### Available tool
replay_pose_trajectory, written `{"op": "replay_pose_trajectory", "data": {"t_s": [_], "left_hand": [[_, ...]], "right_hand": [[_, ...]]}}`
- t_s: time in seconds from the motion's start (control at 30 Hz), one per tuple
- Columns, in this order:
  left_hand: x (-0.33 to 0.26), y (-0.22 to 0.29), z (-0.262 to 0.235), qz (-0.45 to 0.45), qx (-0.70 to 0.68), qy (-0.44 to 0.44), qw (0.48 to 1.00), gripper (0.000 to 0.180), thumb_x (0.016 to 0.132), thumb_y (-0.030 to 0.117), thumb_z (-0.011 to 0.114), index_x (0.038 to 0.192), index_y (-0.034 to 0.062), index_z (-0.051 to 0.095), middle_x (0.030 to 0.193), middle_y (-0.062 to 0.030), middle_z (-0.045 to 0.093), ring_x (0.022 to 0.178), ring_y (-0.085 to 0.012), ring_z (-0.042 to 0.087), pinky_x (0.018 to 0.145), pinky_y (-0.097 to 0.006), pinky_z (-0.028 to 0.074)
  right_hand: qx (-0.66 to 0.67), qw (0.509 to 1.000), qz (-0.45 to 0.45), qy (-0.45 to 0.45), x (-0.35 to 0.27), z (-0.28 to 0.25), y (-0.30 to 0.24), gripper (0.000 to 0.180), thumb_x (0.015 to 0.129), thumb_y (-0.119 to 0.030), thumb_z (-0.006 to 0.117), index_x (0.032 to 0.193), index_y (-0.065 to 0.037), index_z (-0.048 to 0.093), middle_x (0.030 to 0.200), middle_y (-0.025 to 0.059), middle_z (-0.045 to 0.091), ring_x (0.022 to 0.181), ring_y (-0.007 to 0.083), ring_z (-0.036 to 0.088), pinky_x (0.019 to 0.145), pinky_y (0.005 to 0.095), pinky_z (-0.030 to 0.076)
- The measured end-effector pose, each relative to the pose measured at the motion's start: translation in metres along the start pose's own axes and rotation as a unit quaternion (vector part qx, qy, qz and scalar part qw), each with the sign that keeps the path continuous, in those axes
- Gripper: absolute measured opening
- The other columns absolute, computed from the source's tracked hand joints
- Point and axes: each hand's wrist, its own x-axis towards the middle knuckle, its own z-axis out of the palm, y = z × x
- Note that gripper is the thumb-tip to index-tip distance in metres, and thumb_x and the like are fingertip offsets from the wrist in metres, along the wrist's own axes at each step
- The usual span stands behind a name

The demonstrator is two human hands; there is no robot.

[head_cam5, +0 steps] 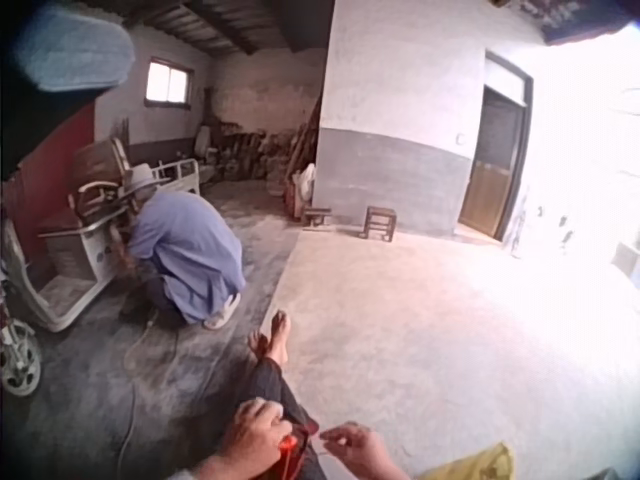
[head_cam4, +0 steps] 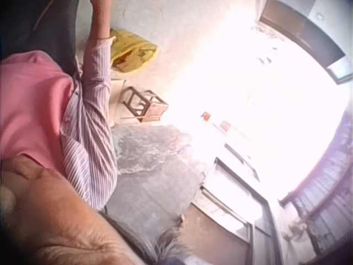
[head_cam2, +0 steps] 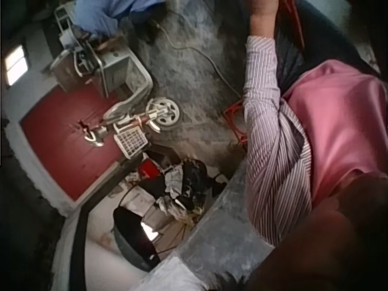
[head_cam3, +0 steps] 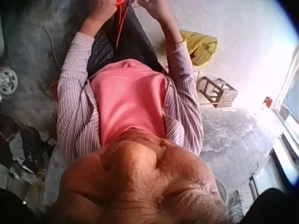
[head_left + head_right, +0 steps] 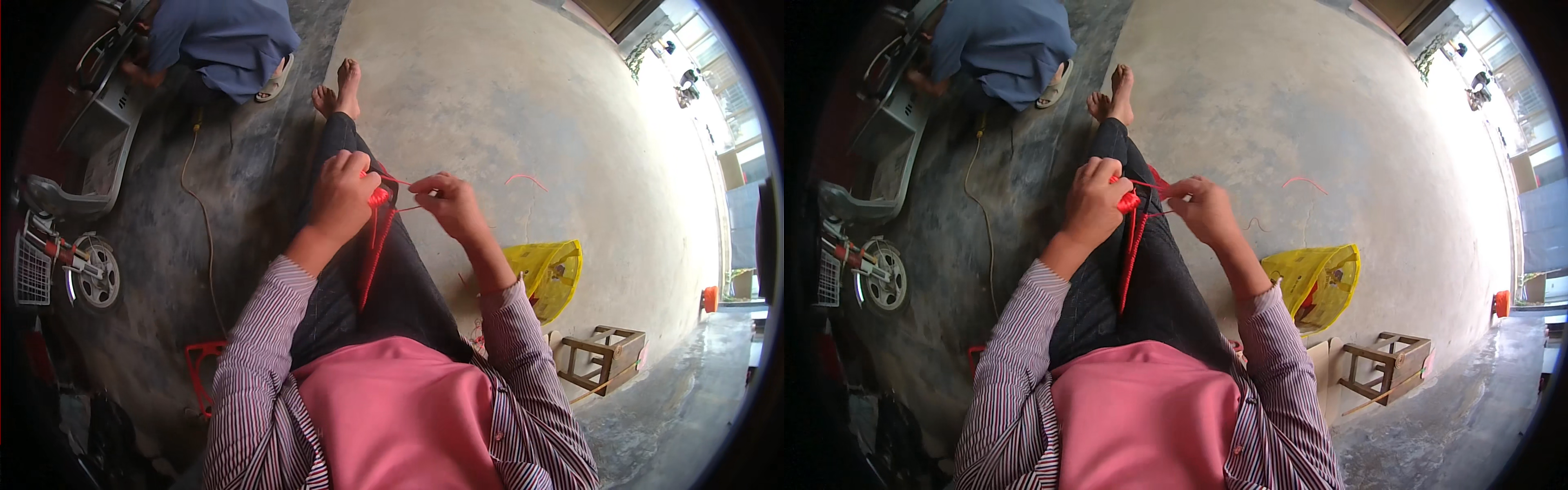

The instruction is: The recorder is wrapping a red plastic ring with red twine while sitting on the floor.

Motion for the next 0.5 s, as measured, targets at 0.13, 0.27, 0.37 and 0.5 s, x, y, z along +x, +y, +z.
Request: {"op": "replay_pose_trajectory", "data": {"t_s": [0.13,0.27,0.37,0.5], "left_hand": [[-0.009,-0.006,0.035,-0.042,0.08,-0.085,0.992,0.014,0.069,-0.004,0.063,0.079,0.0048,0.064,0.092,-0.0108,0.058,0.088,-0.0317,0.057,0.078,-0.043,0.046],[-0.02,-0.006,0.044,-0.167,-0.12,-0.046,0.977,0.02,0.069,-0.004,0.064,0.088,0.0014,0.062,0.09,-0.0143,0.063,0.089,-0.0349,0.061,0.077,-0.041,0.049],[-0.023,0.001,0.039,-0.108,-0.154,0.05,0.981,0.02,0.072,-0.002,0.065,0.091,0.0003,0.061,0.087,-0.0116,0.063,0.081,-0.0304,0.063,0.073,-0.037,0.05],[-0.03,0.019,0.019,-0.278,-0.326,-0.163,0.889,0.027,0.077,0.011,0.07,0.099,-0.0028,0.061,0.09,-0.0143,0.066,0.087,-0.0274,0.066,0.079,-0.038,0.051]], "right_hand": [[-0.157,0.986,-0.054,-0.007,0.007,0.026,0.003,0.031,0.071,-0.015,0.076,0.101,-0.008,0.071,0.102,0.0116,0.065,0.094,0.0297,0.064,0.081,0.0362,0.05],[-0.173,0.984,-0.05,-0.002,0.008,0.027,0.005,0.029,0.07,-0.015,0.076,0.097,-0.006,0.069,0.104,0.0124,0.064,0.093,0.0293,0.064,0.079,0.0356,0.051],[-0.152,0.978,-0.11,0.094,0.001,0.013,0.004,0.026,0.071,-0.014,0.074,0.094,-0.004,0.066,0.102,0.0114,0.064,0.087,0.0264,0.063,0.077,0.0348,0.05],[0.193,0.962,-0.134,0.137,-0.025,-0.014,-0.029,0.021,0.07,-0.012,0.07,0.084,-0.002,0.057,0.092,0.0102,0.064,0.079,0.0201,0.06,0.072,0.0337,0.049]]}}
